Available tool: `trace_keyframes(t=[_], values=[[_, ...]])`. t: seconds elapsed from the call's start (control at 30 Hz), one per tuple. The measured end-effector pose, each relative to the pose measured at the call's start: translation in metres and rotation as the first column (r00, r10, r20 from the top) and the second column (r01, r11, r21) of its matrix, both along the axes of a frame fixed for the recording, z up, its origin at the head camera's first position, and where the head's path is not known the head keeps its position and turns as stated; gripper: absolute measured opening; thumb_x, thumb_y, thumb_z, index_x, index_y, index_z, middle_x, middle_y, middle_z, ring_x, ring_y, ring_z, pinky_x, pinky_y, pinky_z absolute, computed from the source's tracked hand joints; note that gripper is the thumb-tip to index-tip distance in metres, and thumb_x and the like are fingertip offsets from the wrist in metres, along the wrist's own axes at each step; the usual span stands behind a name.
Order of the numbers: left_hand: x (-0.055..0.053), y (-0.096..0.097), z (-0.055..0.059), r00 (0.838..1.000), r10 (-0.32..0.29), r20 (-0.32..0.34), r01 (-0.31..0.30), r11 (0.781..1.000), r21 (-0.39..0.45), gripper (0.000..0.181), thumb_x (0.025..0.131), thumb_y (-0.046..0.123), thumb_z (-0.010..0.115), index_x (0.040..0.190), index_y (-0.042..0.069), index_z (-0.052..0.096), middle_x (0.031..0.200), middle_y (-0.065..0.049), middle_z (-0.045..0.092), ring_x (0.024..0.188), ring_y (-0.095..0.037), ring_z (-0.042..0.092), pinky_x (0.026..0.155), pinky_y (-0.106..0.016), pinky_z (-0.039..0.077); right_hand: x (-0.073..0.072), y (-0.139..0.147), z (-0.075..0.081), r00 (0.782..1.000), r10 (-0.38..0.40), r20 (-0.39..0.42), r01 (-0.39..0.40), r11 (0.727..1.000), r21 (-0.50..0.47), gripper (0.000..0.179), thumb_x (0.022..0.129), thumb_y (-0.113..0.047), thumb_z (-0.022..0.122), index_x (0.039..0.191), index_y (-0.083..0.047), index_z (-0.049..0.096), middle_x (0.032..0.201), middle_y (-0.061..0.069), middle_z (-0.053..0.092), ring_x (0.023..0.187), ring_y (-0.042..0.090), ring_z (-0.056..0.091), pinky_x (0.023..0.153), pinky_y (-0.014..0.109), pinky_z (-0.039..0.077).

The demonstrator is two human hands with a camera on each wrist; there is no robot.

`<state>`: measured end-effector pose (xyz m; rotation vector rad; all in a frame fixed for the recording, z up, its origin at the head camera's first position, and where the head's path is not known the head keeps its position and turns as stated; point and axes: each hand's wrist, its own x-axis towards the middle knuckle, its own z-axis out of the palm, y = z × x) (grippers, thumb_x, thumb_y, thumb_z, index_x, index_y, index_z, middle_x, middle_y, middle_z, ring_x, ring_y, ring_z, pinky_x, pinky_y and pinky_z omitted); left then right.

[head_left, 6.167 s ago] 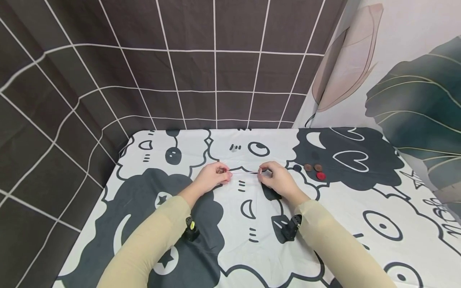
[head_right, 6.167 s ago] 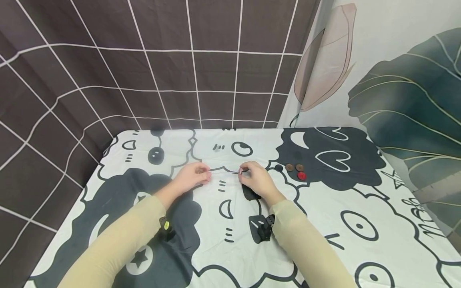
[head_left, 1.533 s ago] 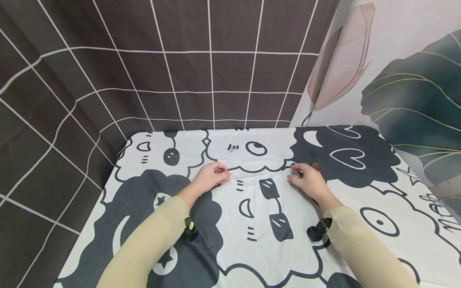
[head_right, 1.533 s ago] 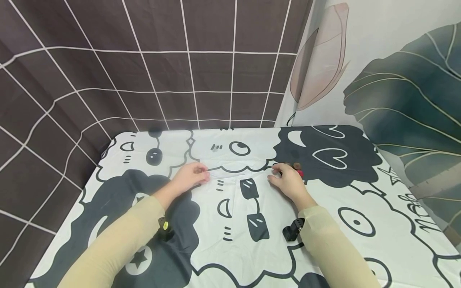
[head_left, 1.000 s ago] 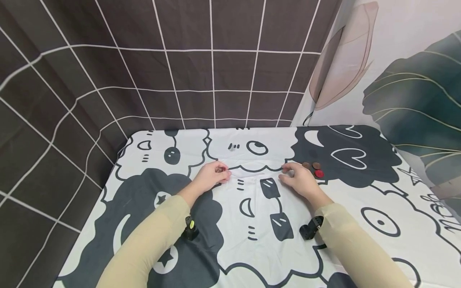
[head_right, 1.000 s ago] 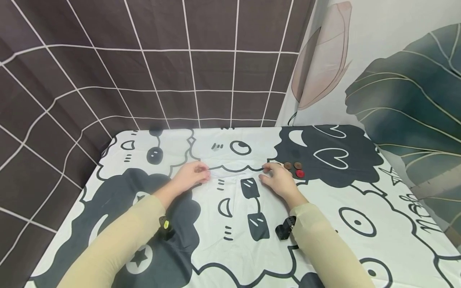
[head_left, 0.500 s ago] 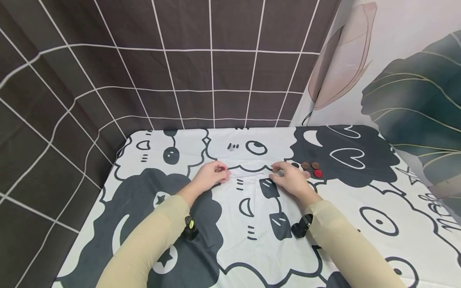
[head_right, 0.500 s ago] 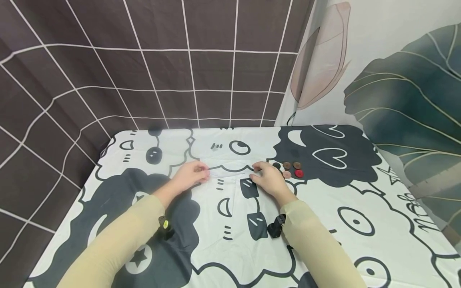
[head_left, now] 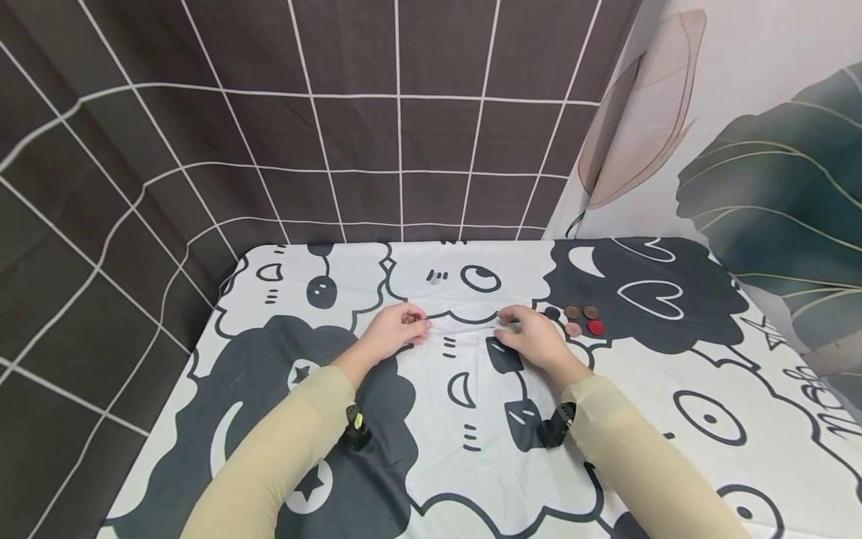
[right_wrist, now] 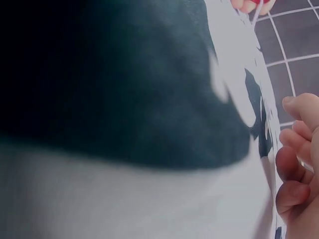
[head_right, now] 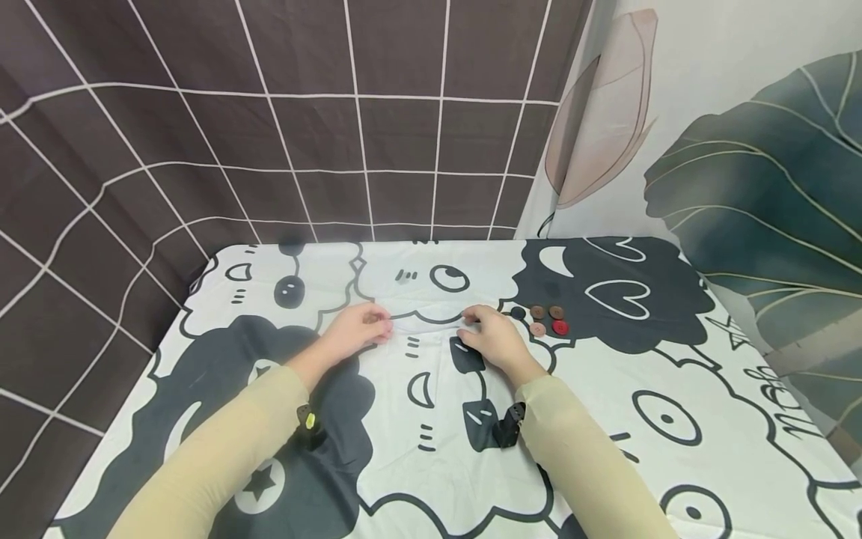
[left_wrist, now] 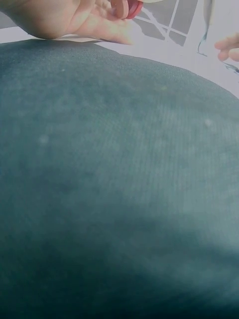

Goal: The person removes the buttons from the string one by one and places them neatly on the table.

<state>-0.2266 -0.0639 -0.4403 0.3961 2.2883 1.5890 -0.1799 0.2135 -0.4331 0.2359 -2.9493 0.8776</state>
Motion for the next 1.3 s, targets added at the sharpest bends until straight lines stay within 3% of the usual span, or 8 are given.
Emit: trace_keyframes(t=[0.63, 0.93, 1.3], values=[[0.001, 0.002, 0.002, 1.000, 0.001, -0.004, -0.001, 1.000, -0.023, 0.026, 0.088, 0.020, 0.067, 0.105, 0.001, 0.062, 0.081, -0.006, 0.065, 0.075, -0.014, 0.067, 0.070, -0.024, 0.055, -0.003, -0.019, 0.002, 0.997, 0.075, -0.012, -0.076, 0.996, -0.054, 0.036, 0.084, -0.024, 0.068, 0.115, -0.008, 0.062, 0.104, 0.005, 0.065, 0.096, 0.025, 0.058, 0.087, 0.044, 0.045], [0.001, 0.001, 0.000, 1.000, 0.013, -0.010, -0.013, 0.998, -0.056, 0.027, 0.087, 0.022, 0.068, 0.106, 0.003, 0.062, 0.080, -0.005, 0.066, 0.075, -0.013, 0.067, 0.070, -0.024, 0.055, -0.006, -0.039, 0.001, 0.996, 0.093, 0.015, -0.092, 0.992, -0.086, 0.037, 0.083, -0.024, 0.068, 0.116, -0.008, 0.062, 0.107, 0.006, 0.065, 0.102, 0.026, 0.058, 0.091, 0.043, 0.044], [0.000, 0.001, 0.000, 1.000, 0.016, 0.002, -0.016, 1.000, -0.024, 0.027, 0.087, 0.021, 0.069, 0.105, 0.002, 0.062, 0.079, -0.006, 0.065, 0.075, -0.014, 0.067, 0.069, -0.025, 0.055, -0.007, -0.047, -0.001, 0.993, 0.116, -0.016, -0.117, 0.989, -0.096, 0.033, 0.083, -0.023, 0.069, 0.112, -0.007, 0.064, 0.104, 0.006, 0.065, 0.098, 0.023, 0.060, 0.089, 0.040, 0.046]])
